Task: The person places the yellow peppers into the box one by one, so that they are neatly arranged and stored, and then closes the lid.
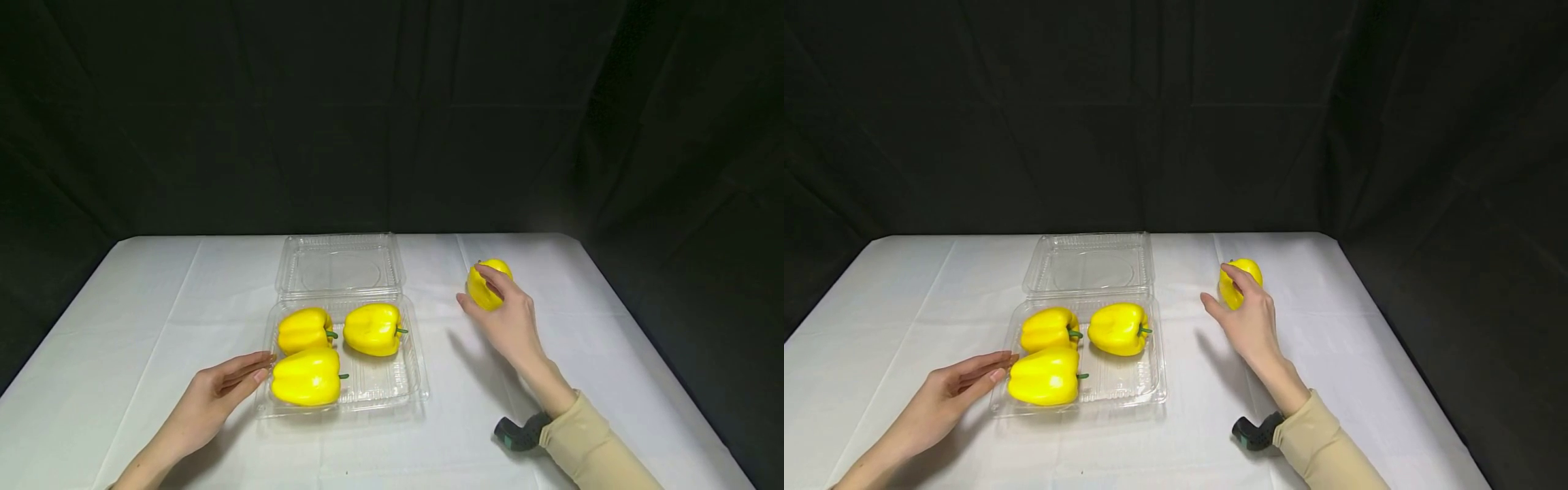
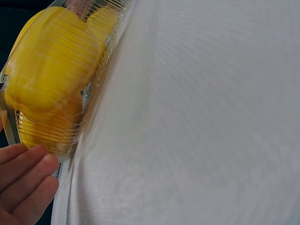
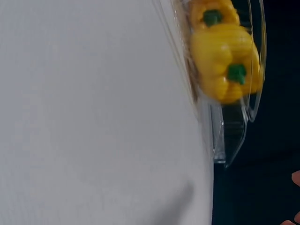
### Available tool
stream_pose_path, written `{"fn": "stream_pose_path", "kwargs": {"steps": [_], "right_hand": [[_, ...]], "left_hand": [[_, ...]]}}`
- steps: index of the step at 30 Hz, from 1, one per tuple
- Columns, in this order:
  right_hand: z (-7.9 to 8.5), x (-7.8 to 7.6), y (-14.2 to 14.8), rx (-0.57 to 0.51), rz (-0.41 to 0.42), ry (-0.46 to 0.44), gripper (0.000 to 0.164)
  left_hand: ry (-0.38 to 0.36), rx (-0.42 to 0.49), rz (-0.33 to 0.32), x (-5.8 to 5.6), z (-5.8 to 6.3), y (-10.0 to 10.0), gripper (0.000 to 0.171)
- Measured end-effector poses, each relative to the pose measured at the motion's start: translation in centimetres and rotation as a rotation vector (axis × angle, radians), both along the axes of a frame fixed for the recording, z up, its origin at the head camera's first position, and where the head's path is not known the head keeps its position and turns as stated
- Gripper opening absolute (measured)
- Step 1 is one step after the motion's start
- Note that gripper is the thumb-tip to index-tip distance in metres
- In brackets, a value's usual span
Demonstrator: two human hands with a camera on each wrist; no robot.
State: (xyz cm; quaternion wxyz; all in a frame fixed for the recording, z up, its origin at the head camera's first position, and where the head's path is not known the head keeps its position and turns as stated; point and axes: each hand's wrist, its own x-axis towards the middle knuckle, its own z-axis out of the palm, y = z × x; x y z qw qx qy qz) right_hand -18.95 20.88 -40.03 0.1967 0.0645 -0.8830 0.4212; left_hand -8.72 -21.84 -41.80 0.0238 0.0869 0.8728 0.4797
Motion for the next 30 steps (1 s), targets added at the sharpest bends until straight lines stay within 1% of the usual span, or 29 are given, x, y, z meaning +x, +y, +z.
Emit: {"fn": "stream_pose_path", "kwargs": {"steps": [3,5,12,20,24,30], "right_hand": [[0.0,-0.4,0.5,0.014,-0.029,0.01,0.054],[-0.1,-0.6,0.9,0.018,-0.056,0.0,0.054],[-0.2,-1.4,2.2,0.016,-0.129,-0.075,0.058],[-0.6,-2.2,2.8,0.014,-0.164,-0.118,0.062],[-0.8,-2.6,3.0,0.013,-0.176,-0.157,0.065],[-1.1,-3.2,3.6,-0.026,-0.201,-0.218,0.07]], "left_hand": [[0.004,-0.001,0.0,0.0,0.0,0.0,0.041],[0.004,0.0,-0.001,0.0,0.0,0.0,0.041],[0.006,0.003,-0.009,0.0,0.0,-0.1,0.04],[0.003,-0.004,-0.006,-0.1,0.0,-0.1,0.041],[-0.002,0.0,-0.007,0.0,-0.1,-0.1,0.04],[0.005,0.004,-0.008,0.1,-0.1,-0.1,0.039]]}}
